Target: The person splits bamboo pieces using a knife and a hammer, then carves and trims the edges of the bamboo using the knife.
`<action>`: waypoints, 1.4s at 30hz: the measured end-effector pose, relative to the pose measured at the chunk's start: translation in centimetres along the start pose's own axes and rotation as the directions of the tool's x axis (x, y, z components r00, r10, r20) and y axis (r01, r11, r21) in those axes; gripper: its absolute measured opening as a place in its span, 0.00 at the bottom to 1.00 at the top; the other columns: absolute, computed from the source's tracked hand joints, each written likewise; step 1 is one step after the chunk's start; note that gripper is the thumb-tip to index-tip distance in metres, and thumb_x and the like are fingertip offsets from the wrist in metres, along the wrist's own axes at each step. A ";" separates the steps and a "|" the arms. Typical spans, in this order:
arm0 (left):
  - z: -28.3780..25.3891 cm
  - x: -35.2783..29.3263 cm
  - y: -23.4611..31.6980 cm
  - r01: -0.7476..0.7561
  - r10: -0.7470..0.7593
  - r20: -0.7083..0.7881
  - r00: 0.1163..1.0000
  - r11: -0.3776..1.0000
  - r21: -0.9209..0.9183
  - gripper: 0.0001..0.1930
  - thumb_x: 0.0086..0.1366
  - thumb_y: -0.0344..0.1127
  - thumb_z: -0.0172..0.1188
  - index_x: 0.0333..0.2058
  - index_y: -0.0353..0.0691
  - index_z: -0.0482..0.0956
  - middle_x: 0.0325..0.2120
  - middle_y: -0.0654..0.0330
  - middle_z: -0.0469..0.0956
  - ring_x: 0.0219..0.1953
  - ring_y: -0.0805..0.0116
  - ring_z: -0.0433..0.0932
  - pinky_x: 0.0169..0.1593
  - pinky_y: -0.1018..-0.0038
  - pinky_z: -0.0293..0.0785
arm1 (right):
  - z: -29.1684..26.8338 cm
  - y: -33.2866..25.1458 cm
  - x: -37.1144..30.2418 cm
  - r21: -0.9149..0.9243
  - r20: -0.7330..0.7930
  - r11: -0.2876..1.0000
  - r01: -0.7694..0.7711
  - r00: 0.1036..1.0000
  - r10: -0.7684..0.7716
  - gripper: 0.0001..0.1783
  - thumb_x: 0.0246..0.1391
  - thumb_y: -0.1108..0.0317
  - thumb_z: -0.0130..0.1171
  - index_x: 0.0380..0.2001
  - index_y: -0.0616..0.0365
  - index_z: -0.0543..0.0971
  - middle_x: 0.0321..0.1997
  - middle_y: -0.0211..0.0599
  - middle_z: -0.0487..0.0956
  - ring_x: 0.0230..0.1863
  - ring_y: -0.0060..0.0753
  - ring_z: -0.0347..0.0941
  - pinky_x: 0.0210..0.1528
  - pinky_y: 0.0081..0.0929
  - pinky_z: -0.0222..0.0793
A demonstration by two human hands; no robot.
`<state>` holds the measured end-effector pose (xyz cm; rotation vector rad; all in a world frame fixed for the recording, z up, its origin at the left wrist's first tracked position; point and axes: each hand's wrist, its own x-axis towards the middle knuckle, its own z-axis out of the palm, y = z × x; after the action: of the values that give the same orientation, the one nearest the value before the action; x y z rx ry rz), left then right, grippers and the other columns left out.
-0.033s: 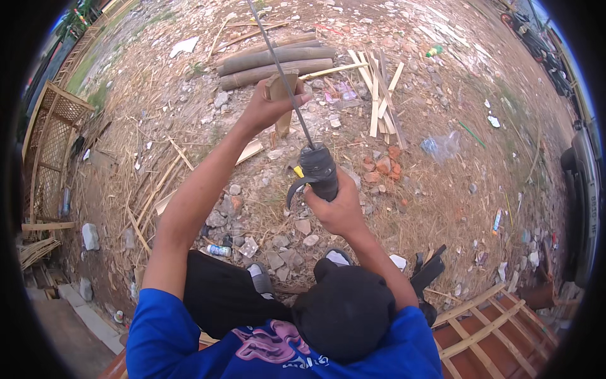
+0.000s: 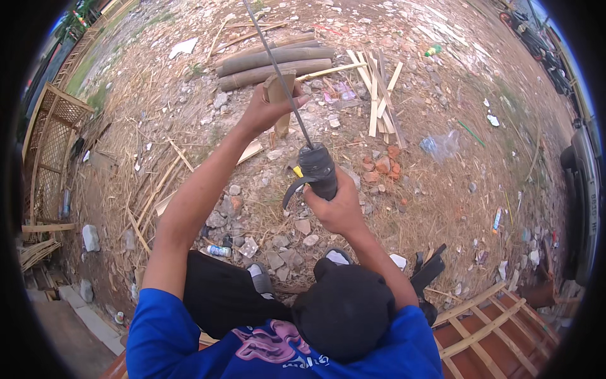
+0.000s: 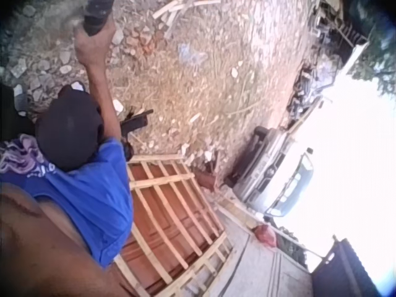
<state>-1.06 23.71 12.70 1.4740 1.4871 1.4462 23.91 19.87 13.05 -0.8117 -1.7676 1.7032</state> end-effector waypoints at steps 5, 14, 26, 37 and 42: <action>1.0 -0.7 -0.8 0.070 -0.071 -0.169 0.983 0.997 -0.012 0.17 0.57 0.41 0.72 0.37 0.36 0.79 0.30 0.65 0.79 0.35 0.76 0.76 0.39 0.76 0.73 | -0.2 0.4 -0.3 -0.039 0.000 0.999 0.014 1.000 -0.014 0.16 0.49 0.73 0.61 0.44 0.60 0.77 0.33 0.26 0.77 0.32 0.17 0.70 0.38 0.22 0.68; 5.3 2.8 3.6 -0.242 0.224 -0.150 0.963 0.964 -0.114 0.15 0.61 0.41 0.65 0.26 0.34 0.77 0.17 0.68 0.71 0.22 0.79 0.67 0.26 0.73 0.64 | -4.9 -4.8 -2.7 -0.014 -0.099 1.000 0.007 0.995 -0.008 0.20 0.49 0.75 0.65 0.47 0.62 0.74 0.35 0.28 0.78 0.35 0.17 0.73 0.38 0.21 0.70; 14.7 1.1 4.7 -0.217 0.239 0.038 0.970 0.928 -0.304 0.13 0.59 0.40 0.64 0.26 0.35 0.78 0.18 0.66 0.73 0.21 0.77 0.70 0.26 0.73 0.66 | -9.0 -4.9 -10.4 0.038 -0.233 0.999 0.005 0.972 0.004 0.19 0.50 0.74 0.68 0.44 0.62 0.73 0.34 0.28 0.77 0.34 0.17 0.74 0.36 0.21 0.70; 16.5 1.0 6.3 -0.079 0.101 0.050 0.994 0.941 -0.330 0.14 0.59 0.41 0.64 0.27 0.35 0.77 0.16 0.66 0.71 0.20 0.77 0.69 0.25 0.73 0.65 | -8.7 -7.5 -10.4 -0.039 -0.303 0.999 0.007 0.953 -0.018 0.16 0.52 0.77 0.61 0.43 0.63 0.69 0.20 0.25 0.69 0.18 0.14 0.61 0.20 0.16 0.54; 17.8 -0.6 3.5 -0.068 0.107 0.076 0.991 0.911 -0.406 0.13 0.61 0.40 0.64 0.26 0.36 0.77 0.18 0.66 0.72 0.21 0.78 0.70 0.26 0.73 0.65 | -9.3 -5.2 -11.1 -0.116 -0.273 0.980 -0.160 0.954 0.123 0.19 0.51 0.74 0.64 0.45 0.63 0.72 0.35 0.31 0.77 0.34 0.19 0.73 0.38 0.24 0.70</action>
<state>16.65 27.42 11.61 1.3422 0.9969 1.5954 37.98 17.73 18.93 -1.1938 -1.6876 1.4902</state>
